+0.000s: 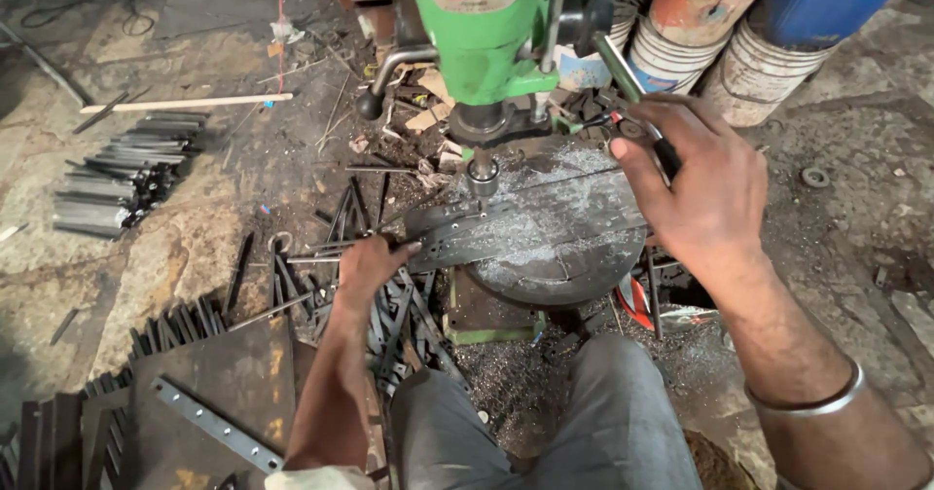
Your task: The recorder is using a drill press to drill holes into a series of metal strips in a workshop.
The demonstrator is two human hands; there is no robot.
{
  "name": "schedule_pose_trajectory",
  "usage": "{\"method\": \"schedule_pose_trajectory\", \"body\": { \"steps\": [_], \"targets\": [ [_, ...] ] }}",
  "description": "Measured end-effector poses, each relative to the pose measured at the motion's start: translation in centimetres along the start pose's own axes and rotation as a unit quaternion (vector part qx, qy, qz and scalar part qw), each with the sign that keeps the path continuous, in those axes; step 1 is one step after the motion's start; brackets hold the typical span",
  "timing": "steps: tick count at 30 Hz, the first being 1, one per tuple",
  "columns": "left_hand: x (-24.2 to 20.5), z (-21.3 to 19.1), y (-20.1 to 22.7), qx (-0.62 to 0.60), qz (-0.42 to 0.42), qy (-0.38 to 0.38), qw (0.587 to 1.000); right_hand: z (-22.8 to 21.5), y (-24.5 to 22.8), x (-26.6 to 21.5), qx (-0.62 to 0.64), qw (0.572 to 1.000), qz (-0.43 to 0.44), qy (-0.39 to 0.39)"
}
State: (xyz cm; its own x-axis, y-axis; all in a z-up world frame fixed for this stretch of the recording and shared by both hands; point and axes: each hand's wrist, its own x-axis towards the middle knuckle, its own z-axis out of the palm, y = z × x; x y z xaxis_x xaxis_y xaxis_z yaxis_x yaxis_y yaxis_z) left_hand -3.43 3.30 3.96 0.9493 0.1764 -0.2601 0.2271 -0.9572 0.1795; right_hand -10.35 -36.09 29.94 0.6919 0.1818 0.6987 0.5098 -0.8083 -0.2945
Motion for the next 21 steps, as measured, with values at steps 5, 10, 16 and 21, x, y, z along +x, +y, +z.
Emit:
{"method": "schedule_pose_trajectory", "body": {
  "steps": [5,10,16,21],
  "targets": [
    [-4.3,3.2,-2.2,-0.067,0.074,0.009,0.995,0.9,0.7,-1.0,-0.014,0.999,-0.022,0.025],
    [-11.9,3.7,-1.3,-0.132,0.085,0.162,0.974,0.9,0.4,-1.0,-0.024,0.999,-0.034,0.020],
    [-15.9,9.3,-1.1,-0.204,0.068,0.288,0.933,0.9,0.9,-1.7,-0.014,0.997,-0.068,0.034],
    [-16.7,19.9,1.8,-0.696,-0.134,0.162,0.687,1.9,3.8,-3.5,0.001,0.996,-0.083,0.020]
  ]
}}
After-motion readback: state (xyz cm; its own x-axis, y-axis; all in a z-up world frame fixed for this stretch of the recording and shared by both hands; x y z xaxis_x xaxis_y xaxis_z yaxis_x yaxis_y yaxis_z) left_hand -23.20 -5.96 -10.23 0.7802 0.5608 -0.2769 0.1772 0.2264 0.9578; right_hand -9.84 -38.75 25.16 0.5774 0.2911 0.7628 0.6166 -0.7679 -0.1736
